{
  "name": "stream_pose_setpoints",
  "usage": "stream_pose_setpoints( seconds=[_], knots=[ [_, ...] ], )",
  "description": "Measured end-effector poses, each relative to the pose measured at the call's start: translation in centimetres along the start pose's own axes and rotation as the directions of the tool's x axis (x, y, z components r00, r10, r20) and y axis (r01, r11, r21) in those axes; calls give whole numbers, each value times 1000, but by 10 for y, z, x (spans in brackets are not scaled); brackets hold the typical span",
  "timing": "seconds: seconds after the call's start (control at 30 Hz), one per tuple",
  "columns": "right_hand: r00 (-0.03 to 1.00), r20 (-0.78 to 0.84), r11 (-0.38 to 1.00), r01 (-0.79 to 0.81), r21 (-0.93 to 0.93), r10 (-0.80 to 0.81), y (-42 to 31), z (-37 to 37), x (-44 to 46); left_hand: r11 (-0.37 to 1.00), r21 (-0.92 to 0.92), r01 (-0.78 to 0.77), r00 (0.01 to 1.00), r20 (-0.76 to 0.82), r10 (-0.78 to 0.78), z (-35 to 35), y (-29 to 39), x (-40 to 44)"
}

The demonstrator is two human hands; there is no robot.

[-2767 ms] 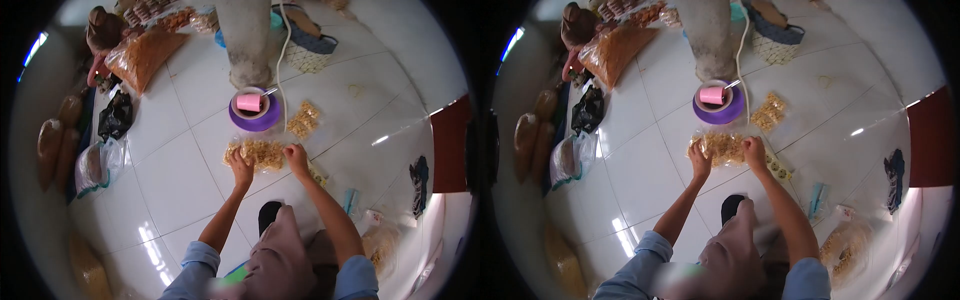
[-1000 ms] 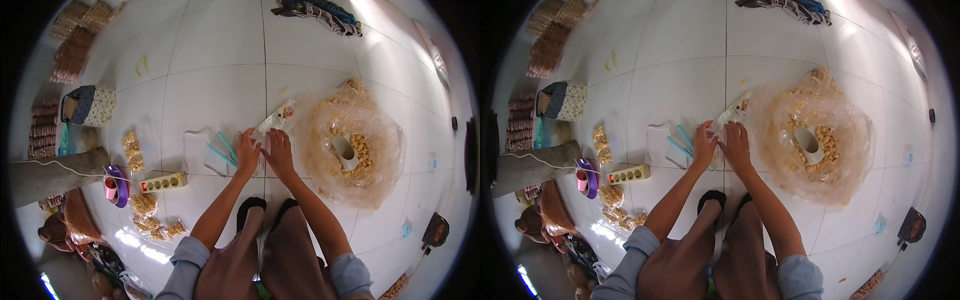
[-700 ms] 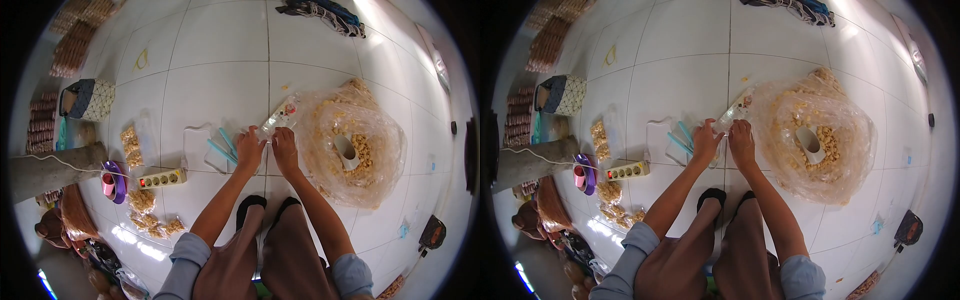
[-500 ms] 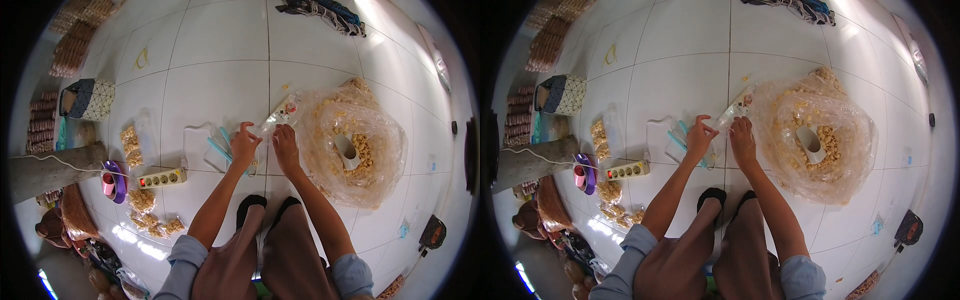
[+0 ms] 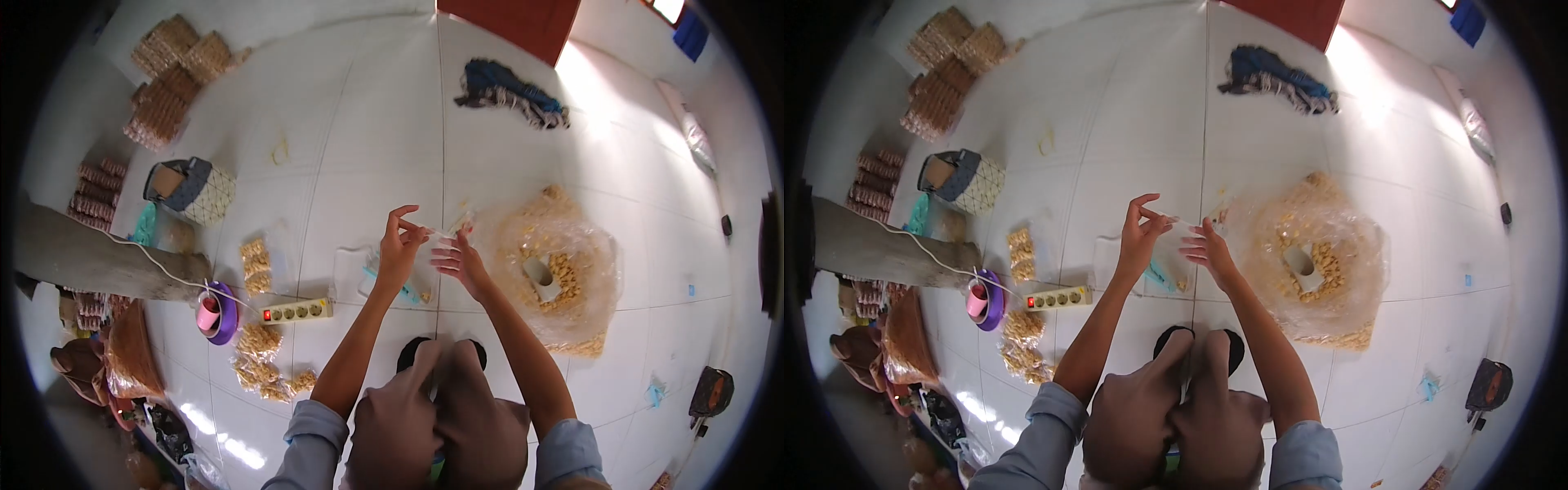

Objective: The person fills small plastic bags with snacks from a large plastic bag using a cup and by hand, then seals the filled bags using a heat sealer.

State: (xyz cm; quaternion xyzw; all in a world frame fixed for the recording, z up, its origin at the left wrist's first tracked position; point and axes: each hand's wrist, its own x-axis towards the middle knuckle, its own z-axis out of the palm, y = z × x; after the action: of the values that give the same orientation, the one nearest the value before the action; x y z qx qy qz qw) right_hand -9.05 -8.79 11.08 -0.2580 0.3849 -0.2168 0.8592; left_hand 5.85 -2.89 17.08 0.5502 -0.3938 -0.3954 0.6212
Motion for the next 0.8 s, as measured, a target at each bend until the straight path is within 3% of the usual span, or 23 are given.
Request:
stream_pose_setpoints(
  seconds=[0.03, 0.1, 0.13, 0.2, 0.27, 0.33, 0.37, 0.4, 0.43, 0.47, 0.6, 0.63, 0.67, 0.7, 0.77, 0.8],
  knots=[
    [999, 9, 999, 36, -16, -36, -21, 19, -22, 999, -22, -49, 998, 40, 50, 4, 20, -2],
    [960, 192, 961, 160, 224, -204, -56, 50, -59, 992, -33, -119, 986, 111, 122, 12, 62, -6],
    [950, 203, 958, 193, 211, -236, -71, 62, -73, 988, -33, -150, 972, 177, 153, 15, 84, -10],
    [863, 28, 861, 501, 90, -505, -96, 79, -96, 981, -55, -187, 938, 285, 195, 22, 118, -14],
    [794, -27, 794, 608, -16, -608, -117, 83, -123, 972, -80, -219, 889, 395, 233, 30, 148, -19],
    [627, -104, 626, 721, -298, -772, -134, 89, -151, 988, 18, -153, 865, 487, 125, 35, 170, -22],
    [536, -103, 533, 760, -372, -838, -139, 93, -164, 983, 8, -181, 858, 491, 154, 38, 173, -23],
    [515, -84, 506, 776, -378, -853, -141, 91, -175, 977, 93, -192, 843, 525, 116, 41, 173, -27],
    [439, 15, 388, 809, -441, -898, -140, 88, -185, 963, 178, -205, 830, 552, 74, 44, 172, -31],
    [362, 117, 263, 832, -489, -925, -139, 86, -193, 976, 135, -173, 850, 521, 79, 54, 174, -40],
    [329, 105, 254, 863, -436, -938, -112, 93, -222, 975, -76, -207, 895, 389, 220, 81, 170, -55],
    [336, 86, 233, 793, -563, -938, -107, 93, -226, 972, -120, -200, 908, 349, 230, 82, 163, -55],
    [341, 67, 209, 706, -676, -938, -105, 94, -229, 972, -118, -201, 908, 350, 230, 83, 161, -58],
    [344, 64, 213, 707, -675, -937, -103, 94, -232, 974, -66, -215, 928, 296, 225, 82, 158, -62],
    [337, 49, 144, 523, -840, -940, -104, 95, -232, 973, -9, -232, 945, 233, 228, 82, 160, -62],
    [342, 52, 147, 528, -836, -938, -102, 93, -226, 967, 27, -254, 947, 212, 242, 82, 163, -64]
  ],
)
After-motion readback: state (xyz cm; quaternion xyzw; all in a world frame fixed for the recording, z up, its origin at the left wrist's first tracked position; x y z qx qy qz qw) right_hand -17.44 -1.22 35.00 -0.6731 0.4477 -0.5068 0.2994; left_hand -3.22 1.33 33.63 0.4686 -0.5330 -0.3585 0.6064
